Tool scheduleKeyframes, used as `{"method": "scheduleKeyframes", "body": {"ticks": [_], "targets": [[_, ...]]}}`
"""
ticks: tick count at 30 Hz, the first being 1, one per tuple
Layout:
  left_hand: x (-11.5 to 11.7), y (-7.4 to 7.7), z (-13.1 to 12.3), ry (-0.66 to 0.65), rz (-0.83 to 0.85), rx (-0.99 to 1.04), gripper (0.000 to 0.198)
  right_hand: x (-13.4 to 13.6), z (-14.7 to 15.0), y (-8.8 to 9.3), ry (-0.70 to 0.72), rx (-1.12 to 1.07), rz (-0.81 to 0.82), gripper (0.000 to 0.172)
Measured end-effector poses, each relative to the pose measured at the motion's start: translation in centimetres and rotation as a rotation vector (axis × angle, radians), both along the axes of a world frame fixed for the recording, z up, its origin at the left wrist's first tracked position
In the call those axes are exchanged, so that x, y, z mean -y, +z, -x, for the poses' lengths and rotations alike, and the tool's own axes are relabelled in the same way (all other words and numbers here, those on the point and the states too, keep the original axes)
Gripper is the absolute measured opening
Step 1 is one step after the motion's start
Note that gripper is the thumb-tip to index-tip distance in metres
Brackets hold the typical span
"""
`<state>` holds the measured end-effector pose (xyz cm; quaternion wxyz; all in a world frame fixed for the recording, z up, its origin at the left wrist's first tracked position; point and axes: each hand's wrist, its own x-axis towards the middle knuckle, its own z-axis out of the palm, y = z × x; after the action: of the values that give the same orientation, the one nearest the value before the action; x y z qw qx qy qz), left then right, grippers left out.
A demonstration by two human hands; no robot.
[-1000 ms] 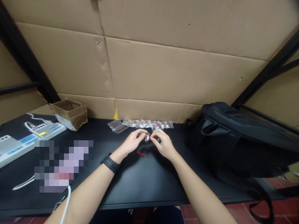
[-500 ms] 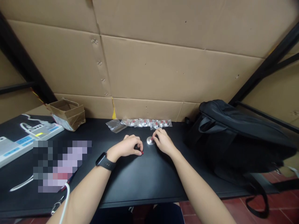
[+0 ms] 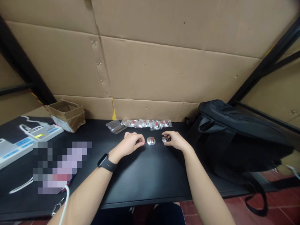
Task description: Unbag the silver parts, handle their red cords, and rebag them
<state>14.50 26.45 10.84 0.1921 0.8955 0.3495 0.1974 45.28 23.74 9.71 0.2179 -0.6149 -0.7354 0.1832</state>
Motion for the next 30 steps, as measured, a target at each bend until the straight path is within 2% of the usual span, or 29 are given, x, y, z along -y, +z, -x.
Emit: {"method": "scheduleKeyframes", "body": {"ticks": [11, 16, 21, 26, 30], "targets": [[-0.4, -0.3, -0.1, 0.061, 0.042, 0.054, 0.011, 0.0, 0.6, -0.1, -0.091, 0.1, -0.022, 0.036], [-0.5, -0.4, -0.1, 0.059, 0.06, 0.073, 0.015, 0.5, 1.1, 0.2, -0.056, 0.146, -0.09, 0.046], [-0.5, -0.4, -0.1, 0.103, 0.045, 0.037, 0.023, 0.8, 1.0, 0.4, 0.067, 0.133, -0.033, 0.055], [-0.6, -0.6, 0.0, 0.125, 0.044, 0.006, 0.021, 0.9, 1.3, 0.6, 0.035, 0.168, -0.031, 0.055], [-0.6, -0.6, -0.1, 0.123, 0.065, 0.069, 0.02, 1.1, 2.5, 1.4, 0.033, 0.051, -0.159, 0.051]]}}
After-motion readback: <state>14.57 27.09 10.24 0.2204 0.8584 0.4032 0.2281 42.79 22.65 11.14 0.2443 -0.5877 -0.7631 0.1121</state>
